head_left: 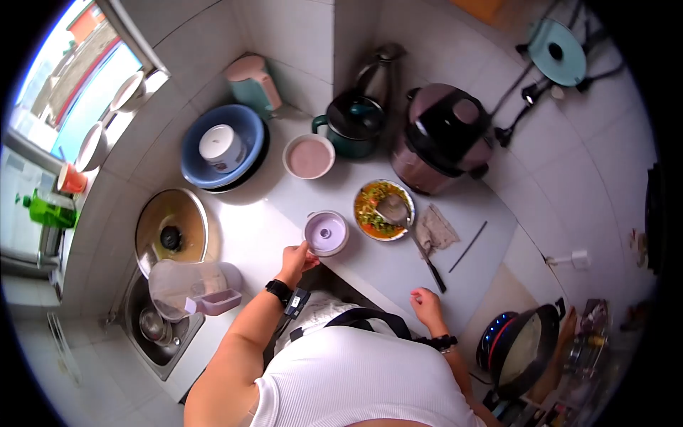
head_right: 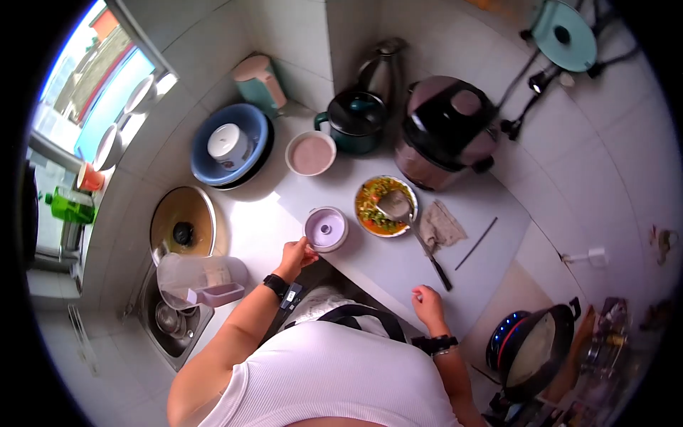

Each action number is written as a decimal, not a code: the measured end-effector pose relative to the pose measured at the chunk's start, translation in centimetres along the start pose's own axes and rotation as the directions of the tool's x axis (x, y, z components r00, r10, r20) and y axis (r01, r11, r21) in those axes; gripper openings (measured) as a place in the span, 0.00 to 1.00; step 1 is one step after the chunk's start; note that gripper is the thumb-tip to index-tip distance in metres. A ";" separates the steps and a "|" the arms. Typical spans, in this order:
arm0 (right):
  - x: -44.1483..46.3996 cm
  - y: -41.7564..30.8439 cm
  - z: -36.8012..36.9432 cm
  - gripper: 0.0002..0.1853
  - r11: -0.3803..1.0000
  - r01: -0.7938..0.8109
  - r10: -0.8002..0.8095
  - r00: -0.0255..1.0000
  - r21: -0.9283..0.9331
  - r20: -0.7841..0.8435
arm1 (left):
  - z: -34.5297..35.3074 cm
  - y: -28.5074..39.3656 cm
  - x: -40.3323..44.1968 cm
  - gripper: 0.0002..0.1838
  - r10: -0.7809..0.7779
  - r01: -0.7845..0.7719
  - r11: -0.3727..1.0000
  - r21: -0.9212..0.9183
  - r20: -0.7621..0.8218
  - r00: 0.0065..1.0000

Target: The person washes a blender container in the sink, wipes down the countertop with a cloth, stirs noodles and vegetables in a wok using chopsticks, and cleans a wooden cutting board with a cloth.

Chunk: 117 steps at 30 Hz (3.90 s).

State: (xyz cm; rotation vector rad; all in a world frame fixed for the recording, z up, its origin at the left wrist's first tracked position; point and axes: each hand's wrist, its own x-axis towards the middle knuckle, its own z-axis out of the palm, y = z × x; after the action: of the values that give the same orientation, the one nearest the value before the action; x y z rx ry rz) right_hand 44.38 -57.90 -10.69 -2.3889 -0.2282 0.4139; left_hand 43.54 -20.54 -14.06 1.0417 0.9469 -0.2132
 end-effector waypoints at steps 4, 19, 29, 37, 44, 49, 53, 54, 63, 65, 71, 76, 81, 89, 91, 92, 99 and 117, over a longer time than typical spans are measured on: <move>-0.1 0.3 0.0 0.08 1.000 -0.006 0.005 0.999 0.021 0.036 | 1.3 -0.2 1.9 0.18 0.088 -0.090 0.995 -0.032 -0.081 0.993; 14.9 1.9 -2.1 0.14 0.945 0.168 -0.262 0.902 -0.281 -0.342 | 0.5 1.8 0.1 0.21 -0.037 0.009 0.989 0.145 0.190 0.981; 15.9 9.0 -7.6 0.15 0.983 -0.109 0.006 0.824 -0.149 -0.566 | -1.8 1.8 -6.2 0.16 0.017 -0.059 0.964 0.259 0.162 0.987; 2.2 11.8 -12.1 0.13 0.954 -0.021 0.240 0.650 0.299 -0.721 | -2.8 -1.1 -10.2 0.15 0.038 -0.095 0.941 0.326 0.176 0.984; 3.0 11.6 -8.0 0.17 0.896 -0.346 0.145 0.821 -0.279 -0.553 | -3.2 -4.7 -14.6 0.15 0.024 -0.099 0.923 0.371 0.202 0.979; 6.6 8.4 -4.3 0.13 0.996 0.082 -0.055 0.893 0.041 -0.447 | -6.4 -6.4 -19.2 0.17 0.058 -0.091 0.916 0.391 0.095 0.994; 5.4 1.9 2.4 0.11 0.978 0.145 -0.131 0.986 0.148 -0.101 | -11.2 -9.2 -20.7 0.20 0.167 -0.112 0.957 0.268 -0.196 0.966; 5.0 0.2 4.5 0.11 0.982 0.129 -0.139 0.988 0.140 0.064 | -12.1 -9.3 -21.3 0.20 0.178 -0.121 0.963 0.239 -0.234 0.956; 0.1 -17.5 13.3 0.15 0.810 0.439 -0.586 0.608 0.389 0.536 | -18.1 -11.0 -24.0 0.19 0.282 -0.279 0.958 0.067 -0.395 0.874; -0.4 -23.4 15.1 0.21 0.738 0.517 -0.675 0.564 0.434 0.475 | -21.5 -11.8 -23.7 0.18 0.298 -0.326 0.946 0.004 -0.409 0.862; -1.0 -34.5 19.5 0.25 0.611 0.714 -0.791 0.531 0.342 0.305 | -30.5 -11.9 -22.6 0.17 0.283 -0.342 0.937 -0.065 -0.430 0.857; -1.4 -33.7 23.9 0.10 0.709 0.379 -0.561 0.814 0.595 0.151 | -38.4 -14.5 -23.6 0.17 0.267 -0.361 0.927 -0.105 -0.492 0.829; -5.0 -33.2 24.7 0.03 0.658 0.280 -0.471 0.877 0.699 0.093 | -44.2 -16.1 -27.3 0.15 0.191 -0.295 0.949 -0.110 -0.542 0.818; -5.8 -39.4 23.3 0.04 0.725 0.302 -0.537 0.811 0.619 0.232 | -46.4 -17.1 -28.8 0.15 0.158 -0.342 0.917 -0.207 -0.597 0.786; -6.9 -42.4 23.7 0.05 0.717 0.361 -0.618 0.725 0.596 0.304 | -47.0 -16.3 -30.8 0.15 0.134 -0.340 0.911 -0.233 -0.613 0.779; -7.4 -43.8 24.1 0.06 0.705 0.416 -0.674 0.646 0.574 0.359 | -47.9 -16.0 -31.6 0.15 0.132 -0.347 0.900 -0.265 -0.592 0.795; -13.2 -56.8 31.7 0.10 0.641 0.651 -0.724 0.334 0.407 0.604 | -58.8 -13.5 -33.1 0.13 0.206 -0.457 0.841 -0.290 -0.608 0.766; -18.0 -65.9 58.6 0.15 0.765 0.643 -0.371 0.493 -0.042 0.787 | -73.0 -5.9 -30.1 0.13 0.137 -0.560 0.686 -0.464 -0.673 0.726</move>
State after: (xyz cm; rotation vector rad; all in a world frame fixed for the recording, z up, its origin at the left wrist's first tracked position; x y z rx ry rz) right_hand 3.40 21.99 -4.28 -2.1451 -1.4835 1.1202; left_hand -19.16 27.36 -7.35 0.6074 1.2183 0.8108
